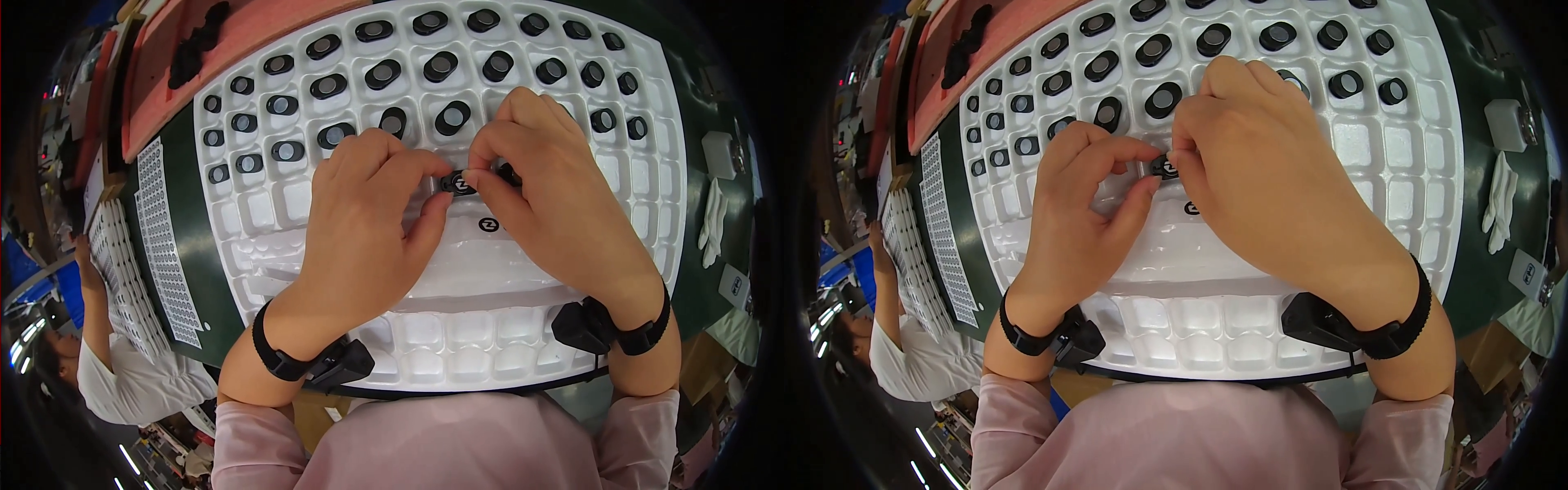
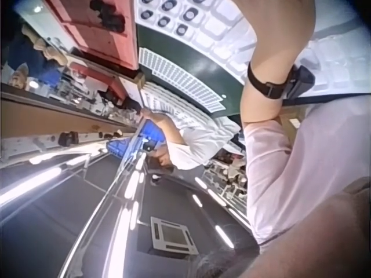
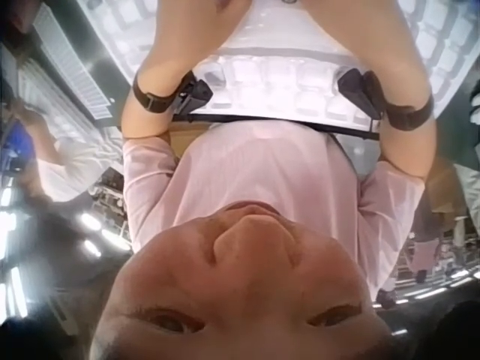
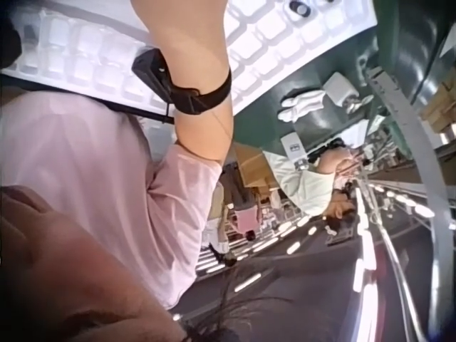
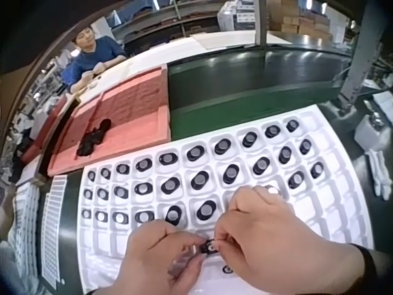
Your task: The person peels stickers from a sheet and presses them onto small black components. They pick up each component from a tray, apply a sticker, and return it to its slot.
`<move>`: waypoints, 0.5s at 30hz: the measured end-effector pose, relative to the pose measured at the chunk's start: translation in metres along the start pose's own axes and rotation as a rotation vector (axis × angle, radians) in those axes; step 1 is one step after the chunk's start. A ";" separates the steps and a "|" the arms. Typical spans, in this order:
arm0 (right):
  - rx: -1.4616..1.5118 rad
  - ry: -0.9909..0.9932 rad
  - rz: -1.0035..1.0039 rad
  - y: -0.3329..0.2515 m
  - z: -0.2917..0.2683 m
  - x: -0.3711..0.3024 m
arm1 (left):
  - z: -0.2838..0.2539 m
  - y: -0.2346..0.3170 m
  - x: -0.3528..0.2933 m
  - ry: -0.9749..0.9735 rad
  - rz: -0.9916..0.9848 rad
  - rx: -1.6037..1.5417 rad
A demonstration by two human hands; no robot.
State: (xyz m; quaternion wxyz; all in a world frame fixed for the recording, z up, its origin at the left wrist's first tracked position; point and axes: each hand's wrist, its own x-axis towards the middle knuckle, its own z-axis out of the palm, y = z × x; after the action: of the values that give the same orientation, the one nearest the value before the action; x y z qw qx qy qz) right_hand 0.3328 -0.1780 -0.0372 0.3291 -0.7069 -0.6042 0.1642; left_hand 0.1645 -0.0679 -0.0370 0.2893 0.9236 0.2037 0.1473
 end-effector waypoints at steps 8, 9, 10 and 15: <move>0.016 0.006 0.001 0.001 0.000 0.001 | 0.003 -0.002 -0.002 0.001 -0.027 -0.042; 0.021 0.007 0.002 0.001 0.000 0.001 | 0.003 -0.002 -0.002 0.000 -0.027 -0.042; 0.021 0.007 0.002 0.001 0.000 0.001 | 0.003 -0.002 -0.002 -0.001 -0.028 -0.043; 0.029 0.000 0.008 0.000 0.000 0.001 | 0.003 -0.002 -0.002 0.004 -0.025 -0.052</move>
State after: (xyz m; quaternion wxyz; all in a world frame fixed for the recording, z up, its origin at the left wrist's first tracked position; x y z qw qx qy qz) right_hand 0.3334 -0.1769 -0.0369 0.3387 -0.7044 -0.5990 0.1740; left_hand 0.1632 -0.0688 -0.0411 0.3146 0.9129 0.2121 0.1505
